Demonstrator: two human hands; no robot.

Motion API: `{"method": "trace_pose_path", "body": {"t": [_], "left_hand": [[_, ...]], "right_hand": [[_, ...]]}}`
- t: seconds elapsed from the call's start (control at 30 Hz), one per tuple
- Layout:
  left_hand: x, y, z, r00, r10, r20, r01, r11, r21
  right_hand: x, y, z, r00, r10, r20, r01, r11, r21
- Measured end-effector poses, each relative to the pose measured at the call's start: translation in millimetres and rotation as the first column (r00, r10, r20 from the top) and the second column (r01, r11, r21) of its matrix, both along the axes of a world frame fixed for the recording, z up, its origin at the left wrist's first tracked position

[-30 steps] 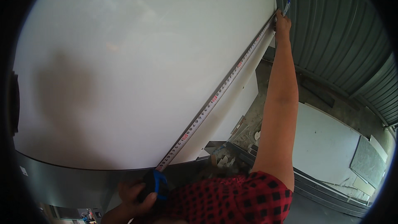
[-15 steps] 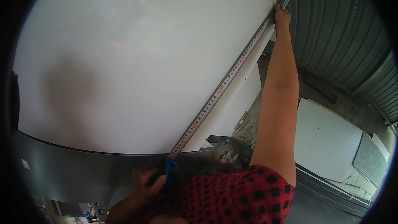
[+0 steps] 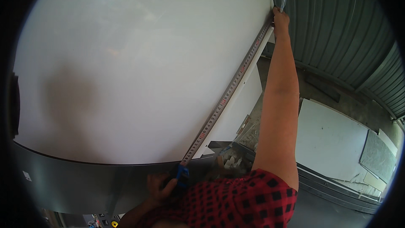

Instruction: Measuring and marking furniture components with a tape measure and a pen.

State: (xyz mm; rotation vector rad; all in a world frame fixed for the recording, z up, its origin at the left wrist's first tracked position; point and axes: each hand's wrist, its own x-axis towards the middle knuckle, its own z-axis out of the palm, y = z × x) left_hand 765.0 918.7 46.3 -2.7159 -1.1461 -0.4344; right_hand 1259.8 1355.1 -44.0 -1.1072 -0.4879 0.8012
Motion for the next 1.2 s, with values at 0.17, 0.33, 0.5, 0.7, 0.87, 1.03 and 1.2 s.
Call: {"method": "trace_pose_path", "body": {"t": [0.17, 0.33, 0.5, 0.7, 0.87, 1.03, 1.2], "left_hand": [[-1, 1, -6, 0.999, 0.012, 0.039, -0.011, 1.000, -0.008], [-1, 0, -11, 0.997, 0.056, 0.048, -0.054, 0.998, -0.035], [0, 0, -11, 0.994, 0.069, 0.080, -0.063, 0.995, -0.071], [2, 0, -12, 0.994, 0.062, 0.092, -0.056, 0.996, -0.063], [1, 0, -17, 0.987, 0.104, 0.119, -0.091, 0.990, -0.109], [0, 6, -23, 0.981, 0.069, 0.179, -0.056, 0.996, -0.074], [6, 11, -20, 0.970, 0.081, 0.228, -0.061, 0.994, -0.095]], "right_hand": [[4, 0, -6, 0.999, -0.032, -0.024, 0.033, 0.998, 0.046], [1, -1, -3, 0.998, -0.037, -0.044, 0.040, 0.996, 0.078], [3, 4, 4, 0.991, -0.011, 0.136, 0.023, 0.996, -0.088], [6, 6, -9, 0.965, -0.002, 0.263, 0.044, 0.987, -0.153], [-2, -9, -5, 0.964, 0.023, 0.264, 0.010, 0.992, -0.125], [2, -14, -7, 0.987, 0.062, 0.148, -0.052, 0.996, -0.076], [-1, -15, -15, 0.992, 0.005, 0.129, 0.000, 0.999, -0.042]]}}
